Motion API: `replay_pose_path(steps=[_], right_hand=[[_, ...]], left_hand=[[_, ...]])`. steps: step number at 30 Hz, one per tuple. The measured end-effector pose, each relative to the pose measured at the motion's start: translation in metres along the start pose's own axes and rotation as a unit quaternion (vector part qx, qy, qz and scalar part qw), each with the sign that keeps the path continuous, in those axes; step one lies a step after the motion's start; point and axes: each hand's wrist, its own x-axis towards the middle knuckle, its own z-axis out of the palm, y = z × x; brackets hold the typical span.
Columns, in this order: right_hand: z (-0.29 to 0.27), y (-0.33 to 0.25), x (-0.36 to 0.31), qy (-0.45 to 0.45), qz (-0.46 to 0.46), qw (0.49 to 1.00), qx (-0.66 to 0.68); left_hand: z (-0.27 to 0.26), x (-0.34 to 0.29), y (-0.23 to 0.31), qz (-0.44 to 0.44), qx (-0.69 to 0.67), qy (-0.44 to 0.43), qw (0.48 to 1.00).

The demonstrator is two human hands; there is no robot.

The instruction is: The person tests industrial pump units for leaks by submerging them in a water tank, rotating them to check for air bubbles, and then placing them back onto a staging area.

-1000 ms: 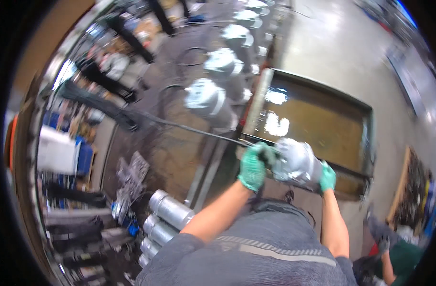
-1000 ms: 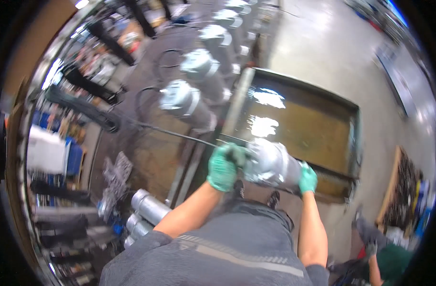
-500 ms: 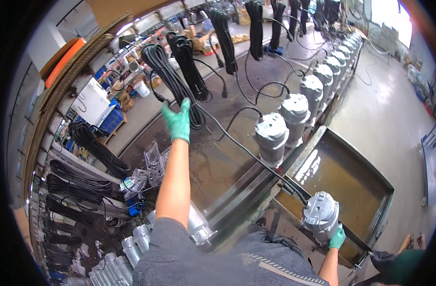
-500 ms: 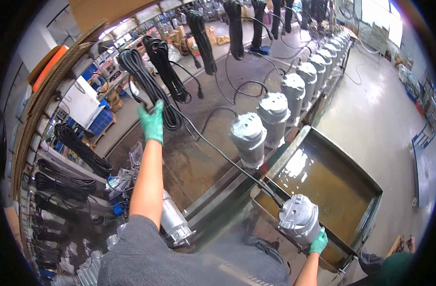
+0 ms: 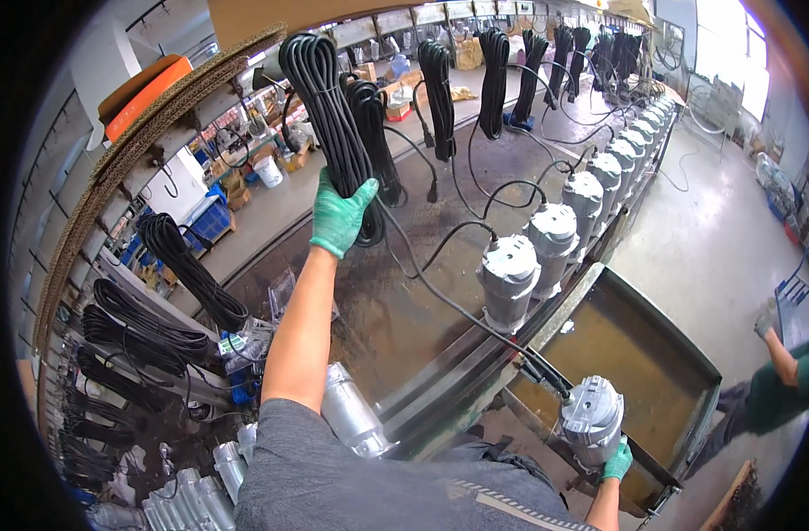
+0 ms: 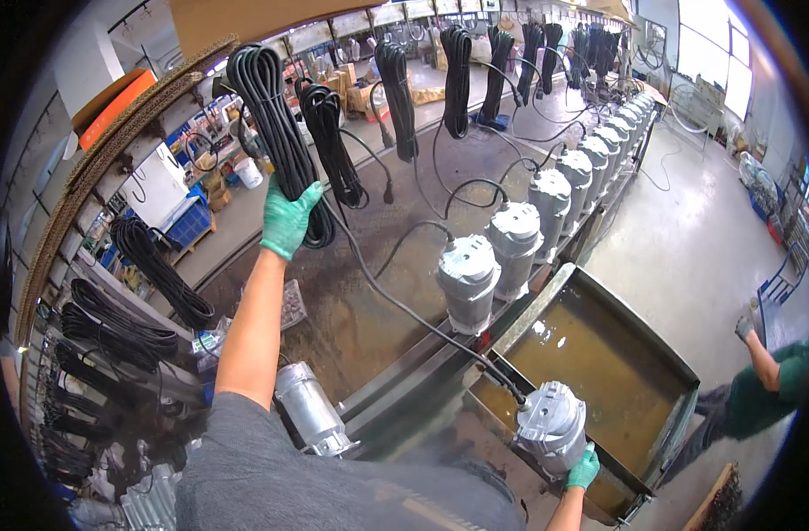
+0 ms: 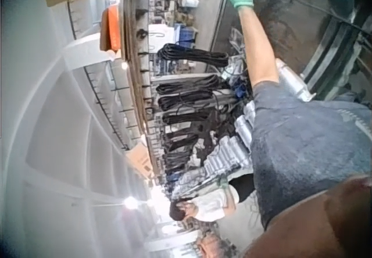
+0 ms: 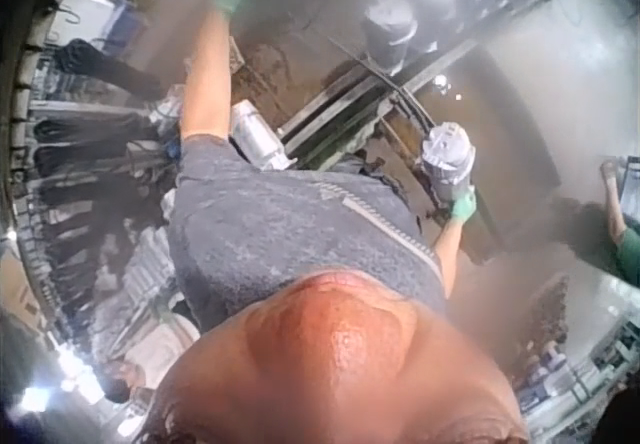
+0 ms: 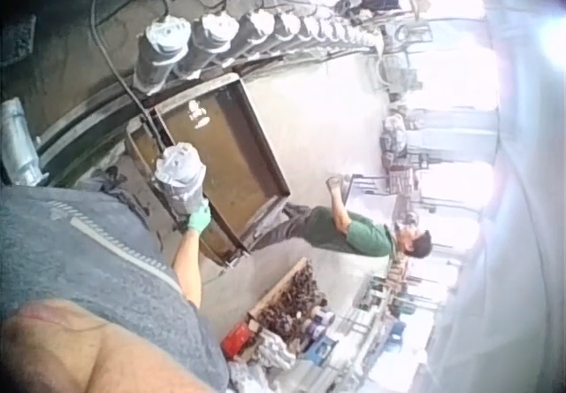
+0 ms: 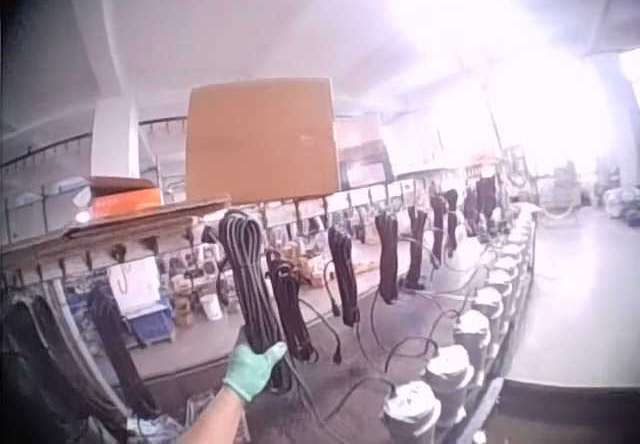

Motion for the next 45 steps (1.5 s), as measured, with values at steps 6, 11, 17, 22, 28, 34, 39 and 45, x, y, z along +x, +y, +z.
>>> replay_pose_path(steps=[6, 11, 17, 22, 28, 34, 39, 45], right_hand=[[0.005, -0.014, -0.006, -0.006, -0.008, 0.997, -0.082], [0.008, -0.016, -0.011, -0.002, 0.019, 0.998, -0.059], [0.015, -0.065, -0.034, 0.006, 0.021, 0.997, -0.07], [0.012, -0.041, -0.017, 0.039, 0.028, 0.988, -0.146], [0.014, -0.062, -0.028, 0.049, 0.016, 0.986, -0.16], [-0.047, -0.103, -0.055, 0.135, 0.011, 0.972, -0.19], [-0.062, -0.104, -0.06, 0.177, -0.003, 0.954, -0.241], [-0.034, -0.113, -0.056, 0.145, -0.033, 0.93, -0.336]], left_hand=[[-0.026, -0.096, 0.041, -0.17, -0.159, -0.071, 0.97], [-0.017, -0.191, -0.058, -0.388, -0.155, -0.063, 0.906], [0.063, -0.299, -0.126, -0.234, 0.168, -0.246, 0.925], [0.158, -0.295, 0.028, -0.066, -0.13, -0.521, 0.841], [0.195, -0.293, 0.059, -0.106, -0.133, -0.625, 0.762], [0.214, -0.367, 0.024, -0.162, -0.01, -0.592, 0.79], [0.254, -0.418, -0.008, -0.121, 0.048, -0.579, 0.805], [0.252, -0.447, -0.043, -0.167, 0.138, -0.565, 0.796]])
